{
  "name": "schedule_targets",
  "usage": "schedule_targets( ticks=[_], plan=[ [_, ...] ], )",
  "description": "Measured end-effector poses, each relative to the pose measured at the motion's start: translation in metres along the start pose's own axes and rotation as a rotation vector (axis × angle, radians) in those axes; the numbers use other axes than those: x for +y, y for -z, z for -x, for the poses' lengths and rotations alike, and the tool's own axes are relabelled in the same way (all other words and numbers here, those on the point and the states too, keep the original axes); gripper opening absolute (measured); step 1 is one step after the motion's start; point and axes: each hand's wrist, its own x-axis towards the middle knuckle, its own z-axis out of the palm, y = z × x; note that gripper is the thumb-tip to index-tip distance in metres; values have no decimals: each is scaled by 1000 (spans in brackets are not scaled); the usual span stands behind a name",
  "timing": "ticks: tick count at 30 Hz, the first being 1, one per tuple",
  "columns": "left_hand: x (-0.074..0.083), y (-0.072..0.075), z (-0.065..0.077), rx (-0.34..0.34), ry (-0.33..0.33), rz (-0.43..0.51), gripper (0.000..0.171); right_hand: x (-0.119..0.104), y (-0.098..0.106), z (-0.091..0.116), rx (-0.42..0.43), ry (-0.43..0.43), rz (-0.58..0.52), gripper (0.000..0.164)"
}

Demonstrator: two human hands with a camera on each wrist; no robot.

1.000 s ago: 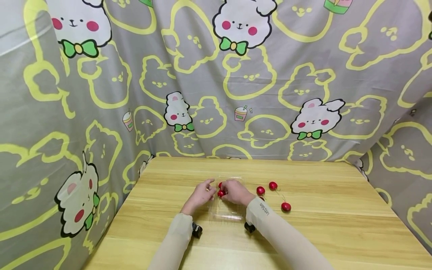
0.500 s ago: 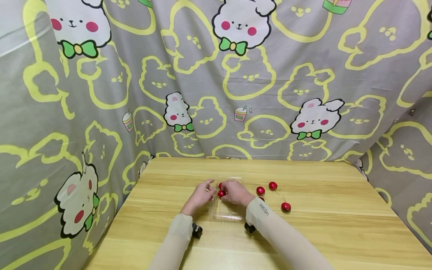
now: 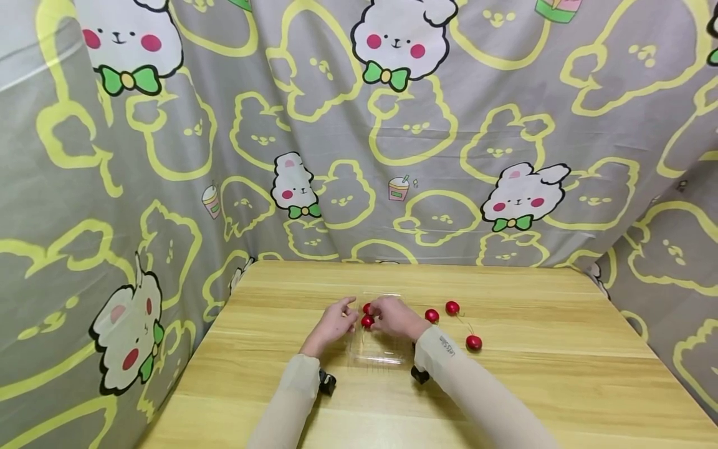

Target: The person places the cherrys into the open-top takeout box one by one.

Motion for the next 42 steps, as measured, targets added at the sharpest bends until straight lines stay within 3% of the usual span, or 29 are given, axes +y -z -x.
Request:
schedule_targets(
  ticks=[10, 21, 33, 42],
  plan=[
    [-2, 0, 0, 5, 7, 22, 50, 12, 21, 17, 6, 52, 33, 25],
    [-3, -1, -2, 19, -12, 3, 50, 24, 57, 44, 54, 10, -1, 28],
    [-1, -1, -2, 30, 3, 15, 50, 57, 84, 84, 102, -4, 69, 22],
    [-1, -4, -2, 15, -5, 24, 50, 80, 94, 120, 28, -85, 29, 15]
  ],
)
